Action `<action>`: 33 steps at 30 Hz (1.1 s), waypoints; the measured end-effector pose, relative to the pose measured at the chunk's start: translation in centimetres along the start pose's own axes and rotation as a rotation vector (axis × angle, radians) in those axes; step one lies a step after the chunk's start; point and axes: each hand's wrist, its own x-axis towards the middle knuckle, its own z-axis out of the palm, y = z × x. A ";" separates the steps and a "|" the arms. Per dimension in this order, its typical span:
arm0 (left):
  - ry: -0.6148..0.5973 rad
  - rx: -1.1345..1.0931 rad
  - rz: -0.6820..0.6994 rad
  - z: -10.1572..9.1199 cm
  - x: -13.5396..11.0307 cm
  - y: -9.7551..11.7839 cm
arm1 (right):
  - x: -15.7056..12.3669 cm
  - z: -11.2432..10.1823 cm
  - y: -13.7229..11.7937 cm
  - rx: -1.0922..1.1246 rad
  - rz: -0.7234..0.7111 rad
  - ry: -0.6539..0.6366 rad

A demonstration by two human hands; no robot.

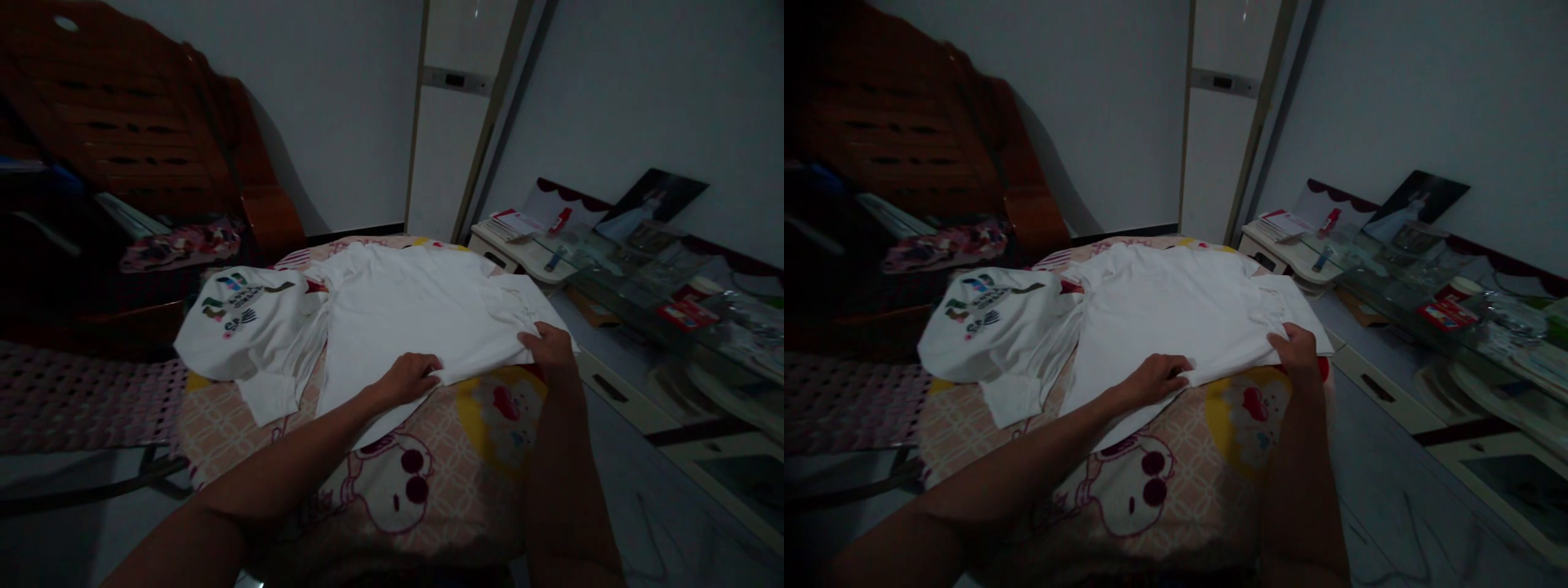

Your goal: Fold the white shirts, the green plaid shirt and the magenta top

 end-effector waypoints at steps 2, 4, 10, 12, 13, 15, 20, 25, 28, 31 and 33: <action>0.024 0.006 -0.018 0.4 0.0 -0.1 | 0.0 0.7 -0.2 0.310 0.104 0.028; 0.036 0.036 -0.032 0.9 -0.1 0.1 | 0.0 1.3 -0.4 0.595 0.175 0.044; 0.084 0.186 -0.034 2.2 -0.7 1.8 | 0.2 2.1 -0.8 0.927 0.266 0.097; 0.083 0.227 -0.063 2.5 -0.6 2.4 | 0.3 2.2 -0.8 0.955 0.259 0.110; 0.079 0.243 -0.086 2.5 -0.6 2.6 | 0.3 2.2 -0.7 0.963 0.258 0.113; 0.077 0.256 -0.117 2.4 -0.4 2.7 | 0.4 2.2 -0.7 0.979 0.255 0.101; 0.089 0.225 -0.092 2.0 -0.3 2.4 | 0.4 2.2 -0.6 0.980 0.250 0.095; 0.098 0.244 -0.087 0.5 -1.0 2.6 | 0.4 2.1 -0.2 0.919 0.194 0.081; 0.122 0.285 -0.097 -0.9 -1.5 3.0 | 0.3 1.8 0.0 0.855 0.166 0.133; 0.074 0.326 -0.096 -1.9 -1.9 3.4 | 0.2 1.1 0.2 0.764 0.205 0.170; -0.022 0.320 -0.036 -1.9 -2.3 3.9 | 0.1 0.3 0.4 0.664 0.232 0.196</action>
